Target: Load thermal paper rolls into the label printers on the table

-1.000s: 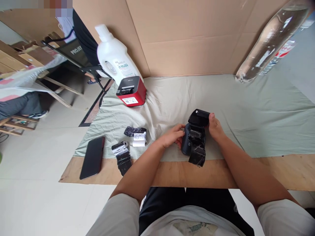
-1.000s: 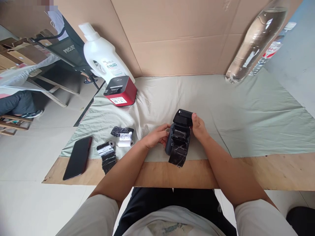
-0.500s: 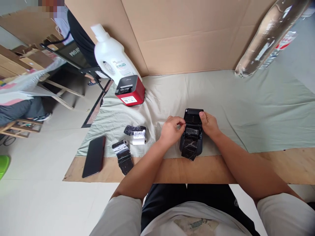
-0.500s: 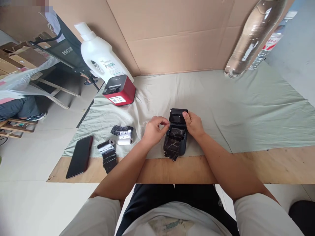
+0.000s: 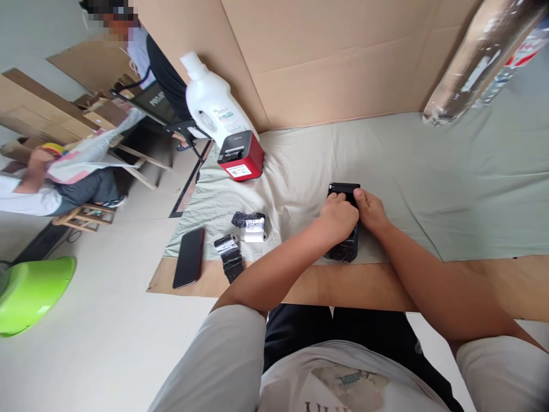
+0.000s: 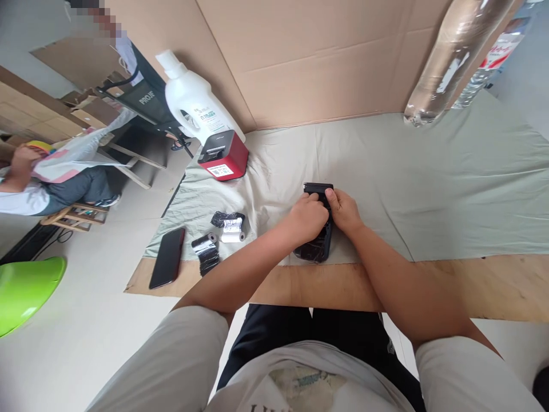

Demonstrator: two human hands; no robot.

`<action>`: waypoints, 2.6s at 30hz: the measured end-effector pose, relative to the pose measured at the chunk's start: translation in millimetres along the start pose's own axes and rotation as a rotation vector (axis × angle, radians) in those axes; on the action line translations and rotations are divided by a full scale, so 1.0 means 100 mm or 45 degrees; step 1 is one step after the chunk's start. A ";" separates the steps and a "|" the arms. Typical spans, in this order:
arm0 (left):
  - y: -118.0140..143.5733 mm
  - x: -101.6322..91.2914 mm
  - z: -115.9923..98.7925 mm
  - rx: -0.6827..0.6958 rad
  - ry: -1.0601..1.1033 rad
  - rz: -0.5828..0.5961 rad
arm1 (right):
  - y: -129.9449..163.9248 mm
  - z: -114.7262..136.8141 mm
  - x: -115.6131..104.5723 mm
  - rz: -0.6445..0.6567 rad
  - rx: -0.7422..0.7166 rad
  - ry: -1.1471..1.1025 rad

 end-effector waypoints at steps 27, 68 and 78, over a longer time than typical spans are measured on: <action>2.61 -1.31 0.86 -0.925 -0.072 0.154 | 0.00 0.02 0.00 0.001 -0.024 0.050; 0.26 -0.78 -0.35 0.248 -0.198 -0.098 | -0.02 -0.04 0.06 0.085 0.045 -0.016; 0.36 -0.64 -0.32 0.234 -0.170 -0.060 | -0.01 -0.02 0.05 0.080 0.044 -0.001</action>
Point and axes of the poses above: each hand's wrist, its own y-axis away from the middle knuckle, its own x-axis out of the palm, z = x × y, the point moved 8 cm from there along -y, towards the middle knuckle, and after that the axes turned 10 degrees about x, right-handed, at the moved point
